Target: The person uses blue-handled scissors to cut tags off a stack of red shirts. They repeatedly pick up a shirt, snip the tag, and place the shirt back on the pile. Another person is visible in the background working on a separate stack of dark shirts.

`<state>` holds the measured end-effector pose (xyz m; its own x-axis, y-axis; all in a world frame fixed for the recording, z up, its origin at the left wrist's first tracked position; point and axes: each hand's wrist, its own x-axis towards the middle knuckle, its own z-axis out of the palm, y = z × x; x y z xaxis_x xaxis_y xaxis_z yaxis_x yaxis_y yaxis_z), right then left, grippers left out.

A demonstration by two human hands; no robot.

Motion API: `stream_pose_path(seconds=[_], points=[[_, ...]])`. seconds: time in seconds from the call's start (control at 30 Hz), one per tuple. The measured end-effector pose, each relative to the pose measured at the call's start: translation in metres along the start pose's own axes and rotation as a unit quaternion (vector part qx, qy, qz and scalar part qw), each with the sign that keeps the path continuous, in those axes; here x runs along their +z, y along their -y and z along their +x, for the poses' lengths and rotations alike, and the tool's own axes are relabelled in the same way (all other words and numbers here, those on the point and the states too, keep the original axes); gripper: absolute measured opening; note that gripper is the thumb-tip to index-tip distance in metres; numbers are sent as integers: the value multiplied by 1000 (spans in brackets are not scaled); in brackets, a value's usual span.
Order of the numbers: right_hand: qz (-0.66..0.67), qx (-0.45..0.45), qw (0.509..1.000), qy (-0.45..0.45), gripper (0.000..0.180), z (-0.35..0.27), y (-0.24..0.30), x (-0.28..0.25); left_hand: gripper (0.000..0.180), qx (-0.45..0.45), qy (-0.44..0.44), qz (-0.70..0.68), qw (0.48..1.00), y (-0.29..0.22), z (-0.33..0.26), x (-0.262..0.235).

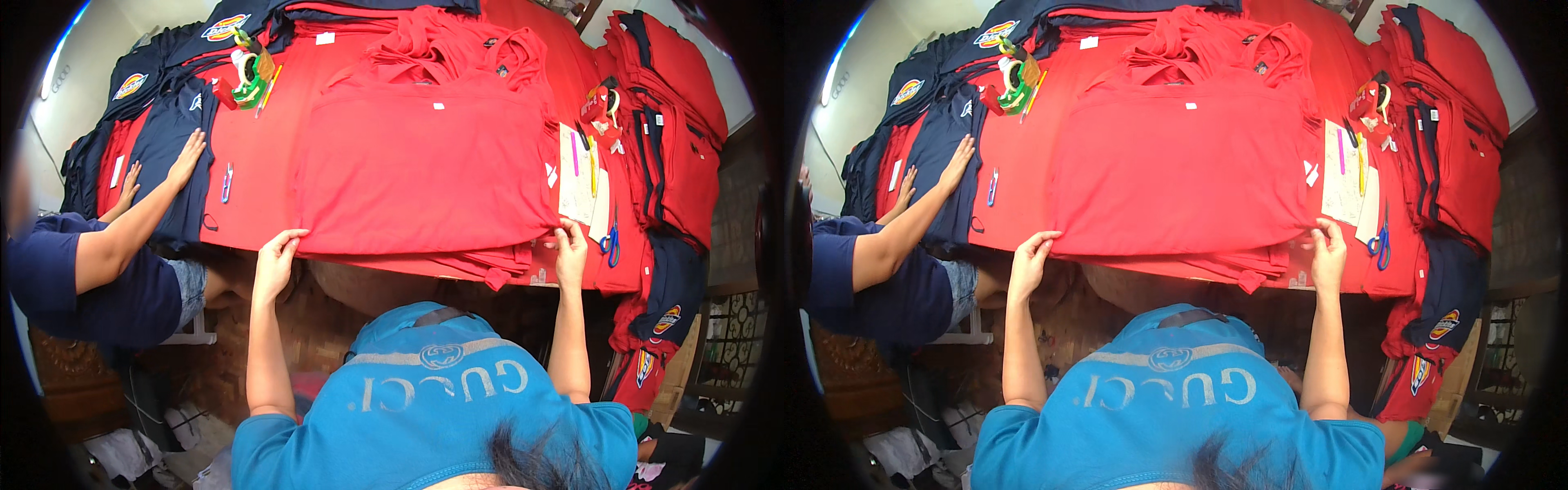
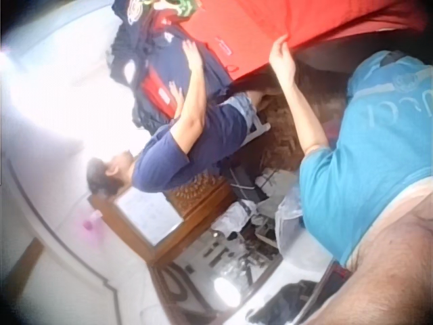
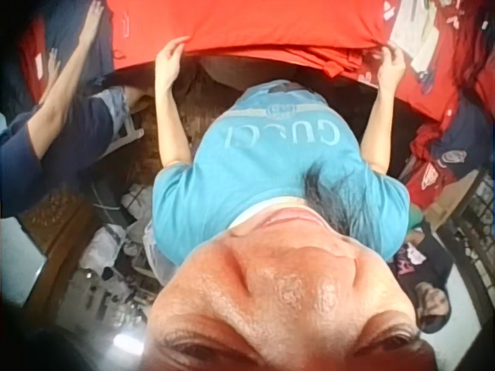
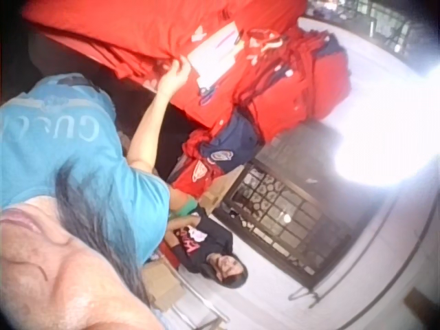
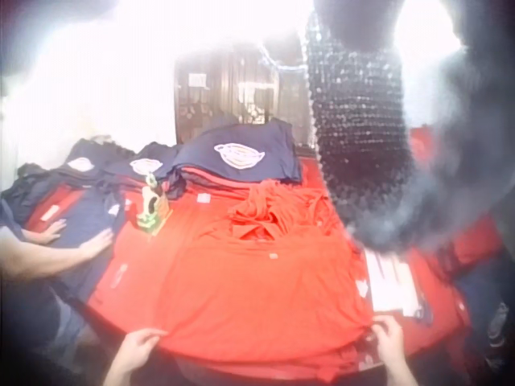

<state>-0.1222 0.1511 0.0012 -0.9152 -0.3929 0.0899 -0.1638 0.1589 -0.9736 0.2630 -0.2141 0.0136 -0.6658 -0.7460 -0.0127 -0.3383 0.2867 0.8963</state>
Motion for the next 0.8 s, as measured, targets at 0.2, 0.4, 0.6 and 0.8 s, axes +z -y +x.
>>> stream_pose_path(seconds=[0.2, 0.4, 0.6, 0.8], points=[[28, -122, 992, -25, 17, 25, 57, 10, 20, 112, -105, 15, 988, -72, 31, -30], [293, -152, 944, -1, 35, -5, 164, -59, 33, 301, -310, -169, 886, -138, 27, -121], [175, -466, 866, 54, 46, -85, 244, -68, 32, 324, -343, -113, 874, -225, 45, -85], [202, -483, 839, 146, 24, -76, 239, -117, 26, 304, -188, -182, 916, -260, 67, -24]])
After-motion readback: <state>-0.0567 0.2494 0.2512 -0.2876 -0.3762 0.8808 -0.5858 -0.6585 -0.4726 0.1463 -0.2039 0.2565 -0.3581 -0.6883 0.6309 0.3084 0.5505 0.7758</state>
